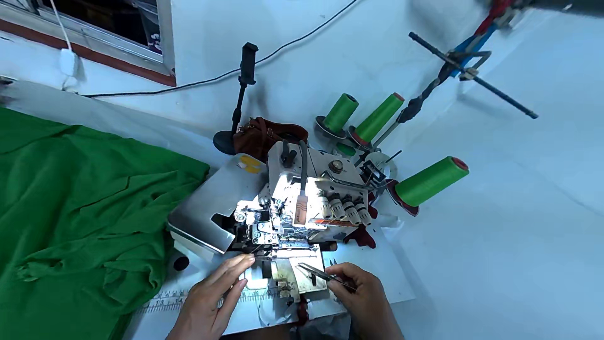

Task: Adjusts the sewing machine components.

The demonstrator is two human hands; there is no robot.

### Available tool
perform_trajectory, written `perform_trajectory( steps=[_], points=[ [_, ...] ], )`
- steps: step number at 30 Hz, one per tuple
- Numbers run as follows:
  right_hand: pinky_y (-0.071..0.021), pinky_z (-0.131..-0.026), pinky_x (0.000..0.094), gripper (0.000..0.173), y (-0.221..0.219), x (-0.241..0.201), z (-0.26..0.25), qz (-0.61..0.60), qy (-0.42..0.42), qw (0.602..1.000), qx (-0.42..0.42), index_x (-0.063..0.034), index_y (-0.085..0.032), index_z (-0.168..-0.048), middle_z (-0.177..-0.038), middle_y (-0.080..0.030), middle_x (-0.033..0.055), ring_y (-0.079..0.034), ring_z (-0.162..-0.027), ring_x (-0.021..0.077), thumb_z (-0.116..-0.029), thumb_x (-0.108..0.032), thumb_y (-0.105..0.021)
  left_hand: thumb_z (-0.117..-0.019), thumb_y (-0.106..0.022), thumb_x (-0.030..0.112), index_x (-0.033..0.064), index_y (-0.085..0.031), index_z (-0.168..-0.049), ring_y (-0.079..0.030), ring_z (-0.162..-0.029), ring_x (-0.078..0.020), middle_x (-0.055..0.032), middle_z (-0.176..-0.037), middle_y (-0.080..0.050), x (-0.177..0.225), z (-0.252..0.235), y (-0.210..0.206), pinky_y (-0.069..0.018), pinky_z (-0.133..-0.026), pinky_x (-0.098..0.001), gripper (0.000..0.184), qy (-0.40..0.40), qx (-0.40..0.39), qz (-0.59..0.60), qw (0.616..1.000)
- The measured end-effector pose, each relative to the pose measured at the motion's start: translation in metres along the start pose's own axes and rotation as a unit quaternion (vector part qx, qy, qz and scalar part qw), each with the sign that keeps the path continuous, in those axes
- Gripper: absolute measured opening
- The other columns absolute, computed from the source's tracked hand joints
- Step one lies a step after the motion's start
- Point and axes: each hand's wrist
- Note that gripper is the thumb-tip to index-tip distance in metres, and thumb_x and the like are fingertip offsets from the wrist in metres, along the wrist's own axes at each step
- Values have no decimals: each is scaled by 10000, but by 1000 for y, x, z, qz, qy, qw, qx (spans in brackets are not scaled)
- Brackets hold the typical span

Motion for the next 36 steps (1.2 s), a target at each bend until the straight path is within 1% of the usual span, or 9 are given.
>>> perform_trajectory(
  steps=[4,7,12,16,21,24,27,32,36],
  points=[
    [-532,-546,160,120,1,-4,-4,-157,-26,984,81,-35,-750,-944,-838,-724,8,-630,-611,9,-826,-43,-729,-1078,-474,276,125,-676,-1290,-695,-970,-89,-95,-1282,-691,2,0,1,-569,-805,-225,330,7,-8,-4,1000],
    [-561,-610,164,128,-16,2,-7,-201,21,973,113,1,-758,-953,-866,-701,36,-644,-671,23,-830,-14,-725,-1073,-471,250,120,-677,-1281,-695,-972,-95,-100,-1286,-688,2,-1,1,-568,-804,-226,320,6,-10,-4,1000],
    [-639,-705,228,110,-38,-4,-10,-206,118,958,162,40,-690,-1023,-904,-757,43,-741,-756,80,-935,13,-631,-1077,-472,258,128,-657,-1305,-678,-1055,-90,-90,-1305,-679,1,0,1,-551,-869,-219,321,2,-14,4,1000],
    [-639,-824,245,121,-45,-20,-20,-185,238,927,222,8,-695,-1067,-1006,-754,26,-744,-890,87,-975,-59,-655,-1077,-482,254,124,-656,-1301,-658,-1130,-79,-85,-1309,-680,1,0,1,-532,-929,-213,312,0,-11,6,1000],
    [-585,-853,172,144,-56,-26,-38,-65,298,923,234,2,-703,-1013,-982,-736,59,-705,-938,28,-997,-119,-627,-1070,-498,214,96,-662,-1308,-673,-1099,-121,-122,-1316,-674,5,-1,3,-542,-905,-239,312,8,-27,1,1000],
    [-564,-853,163,171,-59,-26,-41,18,303,926,223,-17,-704,-978,-945,-730,90,-705,-929,53,-1002,-146,-594,-1076,-481,245,118,-658,-1303,-651,-1171,-84,-88,-1321,-678,2,0,1,-525,-952,-211,314,-5,-17,-4,1000],
    [-559,-804,159,188,-63,-20,-46,50,302,922,237,-14,-709,-953,-897,-729,92,-703,-859,62,-988,-134,-569,-1079,-479,248,122,-658,-1300,-648,-1162,-76,-83,-1320,-677,2,0,1,-521,-946,-198,311,-10,-14,-2,1000],
    [-560,-755,126,193,-61,-20,-48,-7,297,911,285,13,-685,-963,-863,-729,54,-689,-810,-8,-1008,-119,-551,-1082,-474,247,114,-658,-1302,-649,-1160,-77,-87,-1323,-674,3,-1,1,-517,-949,-195,316,-10,-18,-6,1000],
    [-565,-778,132,191,-58,-22,-47,-28,288,908,302,-1,-696,-976,-886,-738,31,-693,-837,-22,-1016,-144,-577,-1083,-473,251,111,-656,-1298,-655,-1132,-76,-93,-1313,-678,2,-1,1,-519,-931,-194,315,-11,-14,-7,1000]
  ],
)
Point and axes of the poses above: each hand's wrist, its own z-axis away from the middle knuckle, its own y-axis out of the back of the hand, x = y × z
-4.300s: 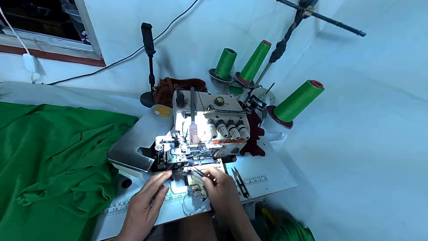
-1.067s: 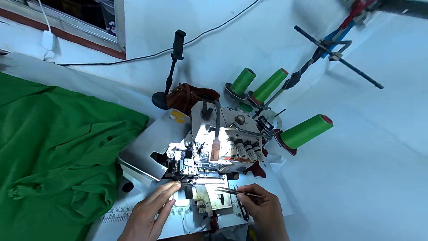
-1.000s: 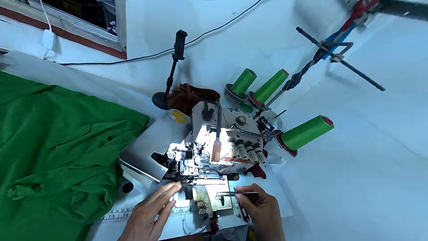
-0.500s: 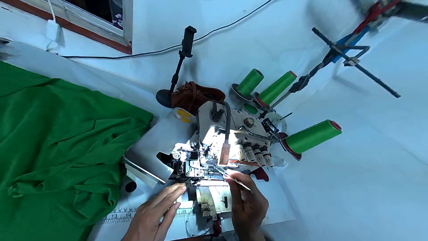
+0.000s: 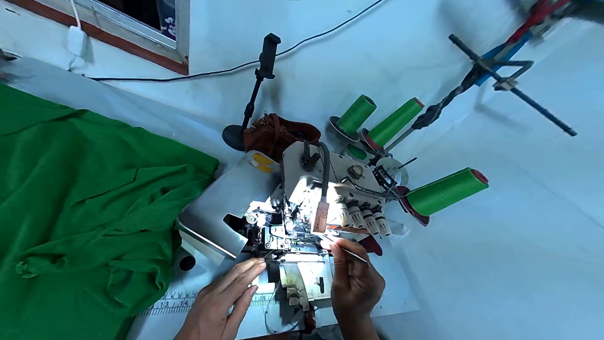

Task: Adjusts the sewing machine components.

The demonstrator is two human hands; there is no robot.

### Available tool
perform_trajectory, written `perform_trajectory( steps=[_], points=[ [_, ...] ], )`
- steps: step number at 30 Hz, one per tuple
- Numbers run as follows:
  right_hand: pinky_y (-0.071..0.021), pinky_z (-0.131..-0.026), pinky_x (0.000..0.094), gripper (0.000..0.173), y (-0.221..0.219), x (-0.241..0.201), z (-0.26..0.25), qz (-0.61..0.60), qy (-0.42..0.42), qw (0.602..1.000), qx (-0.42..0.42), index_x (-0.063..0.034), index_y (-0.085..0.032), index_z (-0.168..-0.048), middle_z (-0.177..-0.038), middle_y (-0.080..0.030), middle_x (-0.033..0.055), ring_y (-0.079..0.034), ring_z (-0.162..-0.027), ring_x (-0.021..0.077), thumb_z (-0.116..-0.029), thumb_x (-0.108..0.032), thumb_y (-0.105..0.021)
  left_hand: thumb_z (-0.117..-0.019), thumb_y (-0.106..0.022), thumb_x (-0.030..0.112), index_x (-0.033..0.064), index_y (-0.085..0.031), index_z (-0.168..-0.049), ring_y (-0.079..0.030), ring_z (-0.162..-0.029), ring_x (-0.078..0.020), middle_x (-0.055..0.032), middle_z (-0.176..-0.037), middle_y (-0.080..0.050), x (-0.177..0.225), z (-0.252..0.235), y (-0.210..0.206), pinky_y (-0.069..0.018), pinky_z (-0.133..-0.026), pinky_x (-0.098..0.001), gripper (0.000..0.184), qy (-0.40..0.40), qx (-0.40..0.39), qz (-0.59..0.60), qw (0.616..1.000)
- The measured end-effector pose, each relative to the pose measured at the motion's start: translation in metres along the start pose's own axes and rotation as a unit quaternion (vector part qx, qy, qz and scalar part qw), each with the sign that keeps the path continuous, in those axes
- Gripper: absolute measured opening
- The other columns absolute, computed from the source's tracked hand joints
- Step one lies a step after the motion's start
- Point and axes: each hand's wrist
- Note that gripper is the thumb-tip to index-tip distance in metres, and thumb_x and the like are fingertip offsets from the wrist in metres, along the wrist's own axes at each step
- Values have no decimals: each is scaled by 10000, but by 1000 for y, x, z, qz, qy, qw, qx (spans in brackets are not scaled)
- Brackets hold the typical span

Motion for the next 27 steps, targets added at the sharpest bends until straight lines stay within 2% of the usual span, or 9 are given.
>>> perform_trajectory(
  steps=[6,9,13,17,21,27],
  points=[
    [-561,-762,125,202,-2,3,2,2,-1,1000,-26,11,-696,-954,-870,-724,52,-684,-813,-11,-1002,-135,-565,-1084,-469,253,122,-659,-1303,-663,-1091,-71,-86,-1311,-680,-1,1,0,-525,-902,-187,318,4,0,-1,1000],
    [-562,-781,135,190,-4,3,4,20,10,999,-38,13,-697,-958,-882,-724,74,-692,-831,15,-980,-110,-554,-1082,-478,254,129,-661,-1307,-655,-1142,-67,-79,-1328,-673,-1,1,0,-524,-937,-190,316,4,-3,0,1000],
    [-560,-758,155,185,-9,4,7,59,24,997,-33,-1,-700,-951,-869,-728,88,-697,-806,54,-970,-115,-555,-1081,-479,250,124,-662,-1300,-653,-1134,-66,-83,-1325,-671,-2,1,1,-524,-930,-186,311,2,-5,7,1000],
    [-550,-681,124,175,-14,3,4,14,-33,999,26,40,-687,-920,-809,-702,46,-651,-706,-18,-951,-78,-561,-1079,-473,244,120,-668,-1293,-656,-1123,-70,-85,-1317,-676,0,0,1,-521,-918,-186,315,8,-8,-4,1000],
    [-587,-715,145,151,-11,0,4,-25,-64,996,54,64,-682,-968,-835,-719,32,-687,-746,-17,-947,-47,-582,-1079,-478,249,119,-663,-1298,-660,-1099,-69,-89,-1320,-673,0,1,1,-522,-907,-181,314,5,-8,0,1000],
    [-564,-706,124,163,-19,5,13,-25,-81,994,69,72,-692,-941,-843,-707,38,-660,-735,-35,-937,-44,-578,-1080,-475,252,121,-665,-1294,-659,-1123,-78,-90,-1312,-677,0,0,0,-530,-918,-198,315,3,-2,-1,1000]
  ],
)
Point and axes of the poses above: each hand's wrist, its own z-axis away from the middle knuckle, its own y-axis out of the back of the hand, x = y × z
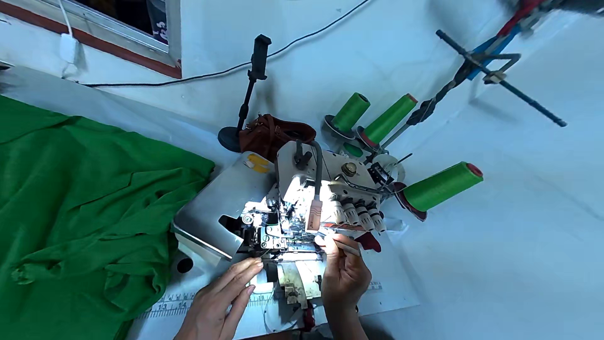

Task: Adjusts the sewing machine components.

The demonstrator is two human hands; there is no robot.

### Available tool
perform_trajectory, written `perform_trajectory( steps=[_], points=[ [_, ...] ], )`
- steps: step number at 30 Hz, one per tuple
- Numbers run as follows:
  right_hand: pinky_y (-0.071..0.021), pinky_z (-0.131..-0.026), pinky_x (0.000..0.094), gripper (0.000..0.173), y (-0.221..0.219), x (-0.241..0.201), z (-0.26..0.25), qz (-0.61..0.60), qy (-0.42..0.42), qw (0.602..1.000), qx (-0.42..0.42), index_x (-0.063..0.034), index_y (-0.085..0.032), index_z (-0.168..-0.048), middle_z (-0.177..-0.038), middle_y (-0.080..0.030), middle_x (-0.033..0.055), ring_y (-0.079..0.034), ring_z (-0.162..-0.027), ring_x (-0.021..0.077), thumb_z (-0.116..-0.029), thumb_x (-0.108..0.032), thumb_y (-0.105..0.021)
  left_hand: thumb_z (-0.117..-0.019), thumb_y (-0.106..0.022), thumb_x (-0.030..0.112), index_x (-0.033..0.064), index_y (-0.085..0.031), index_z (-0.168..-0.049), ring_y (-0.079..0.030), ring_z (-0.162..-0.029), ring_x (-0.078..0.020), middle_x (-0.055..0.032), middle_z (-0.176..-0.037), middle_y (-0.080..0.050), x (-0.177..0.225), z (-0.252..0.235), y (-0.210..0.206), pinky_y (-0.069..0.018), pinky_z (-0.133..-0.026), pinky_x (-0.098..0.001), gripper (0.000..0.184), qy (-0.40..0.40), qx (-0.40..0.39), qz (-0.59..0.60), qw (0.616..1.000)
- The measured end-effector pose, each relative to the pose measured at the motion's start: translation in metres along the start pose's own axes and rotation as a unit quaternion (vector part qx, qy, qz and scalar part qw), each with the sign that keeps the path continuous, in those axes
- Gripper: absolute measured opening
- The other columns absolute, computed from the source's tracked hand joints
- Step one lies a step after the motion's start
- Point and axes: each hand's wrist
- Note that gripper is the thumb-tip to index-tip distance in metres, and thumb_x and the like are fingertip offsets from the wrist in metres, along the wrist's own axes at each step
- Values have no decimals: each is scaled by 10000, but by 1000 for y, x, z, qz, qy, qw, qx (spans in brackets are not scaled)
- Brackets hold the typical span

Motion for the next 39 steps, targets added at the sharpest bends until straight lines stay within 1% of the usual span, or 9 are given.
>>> perform_trajectory(
  steps=[5,12,16,18,23,29,31,34,39],
  points=[
    [-655,-722,260,122,2,-5,-3,-105,-101,989,40,23,-682,-975,-883,-744,5,-750,-771,80,-934,16,-567,-1083,-475,251,124,-655,-1301,-638,-1173,-64,-78,-1333,-665,-1,0,0,-516,-960,-193,310,-3,-2,7,1000],
    [-667,-688,309,136,21,-19,-6,-215,-224,949,57,3,-641,-1035,-850,-763,57,-769,-734,171,-983,48,-524,-1083,-473,257,137,-657,-1309,-658,-1111,-71,-74,-1330,-664,-1,1,0,-538,-912,-200,316,2,0,8,1000],
    [-658,-684,313,128,31,-18,9,-265,-291,917,-66,14,-657,-1031,-871,-748,50,-750,-729,149,-978,32,-542,-1087,-466,253,118,-660,-1301,-658,-1122,-77,-88,-1318,-670,-2,0,1,-538,-930,-208,319,-2,-1,13,1000],
    [-652,-703,267,122,30,-14,18,-232,-240,937,-106,60,-687,-1013,-903,-746,45,-741,-742,100,-929,61,-598,-1082,-470,250,126,-666,-1293,-674,-1013,-60,-94,-1304,-674,0,0,0,-547,-841,-187,314,3,3,10,1000],
    [-639,-789,247,108,28,-17,10,-187,-119,975,-3,-32,-724,-1022,-934,-765,-12,-748,-817,79,-954,-11,-643,-1082,-474,250,139,-667,-1287,-682,-959,-50,-82,-1303,-674,1,0,0,-559,-790,-183,303,9,7,20,1000],
    [-583,-752,164,169,8,-2,3,18,39,999,-28,13,-722,-947,-861,-728,66,-697,-785,25,-953,-106,-601,-1080,-476,244,143,-666,-1298,-683,-958,-67,-92,-1304,-672,-1,0,1,-562,-790,-192,306,6,3,19,1000],
    [-581,-733,165,181,4,0,4,32,46,998,-23,8,-718,-938,-845,-725,68,-698,-771,33,-956,-105,-578,-1084,-470,257,147,-667,-1299,-684,-960,-64,-90,-1302,-674,-1,0,1,-561,-791,-191,311,7,3,15,1000],
    [-592,-690,161,120,1,1,3,-44,-15,999,14,6,-693,-948,-826,-740,16,-705,-739,14,-948,-56,-590,-1086,-465,262,149,-662,-1301,-682,-978,-63,-89,-1303,-672,-1,1,1,-560,-799,-189,313,5,3,16,1000],
    [-612,-732,183,112,3,2,4,-75,-26,996,34,-3,-706,-998,-892,-750,4,-726,-800,27,-955,-57,-617,-1088,-465,269,162,-658,-1308,-677,-993,-59,-78,-1308,-669,-1,0,1,-558,-811,-188,311,4,3,16,1000]
  ],
)
Point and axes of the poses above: each hand's wrist, its own z-axis away from the middle knuckle, its own y-axis out of the back of the hand, x = y × z
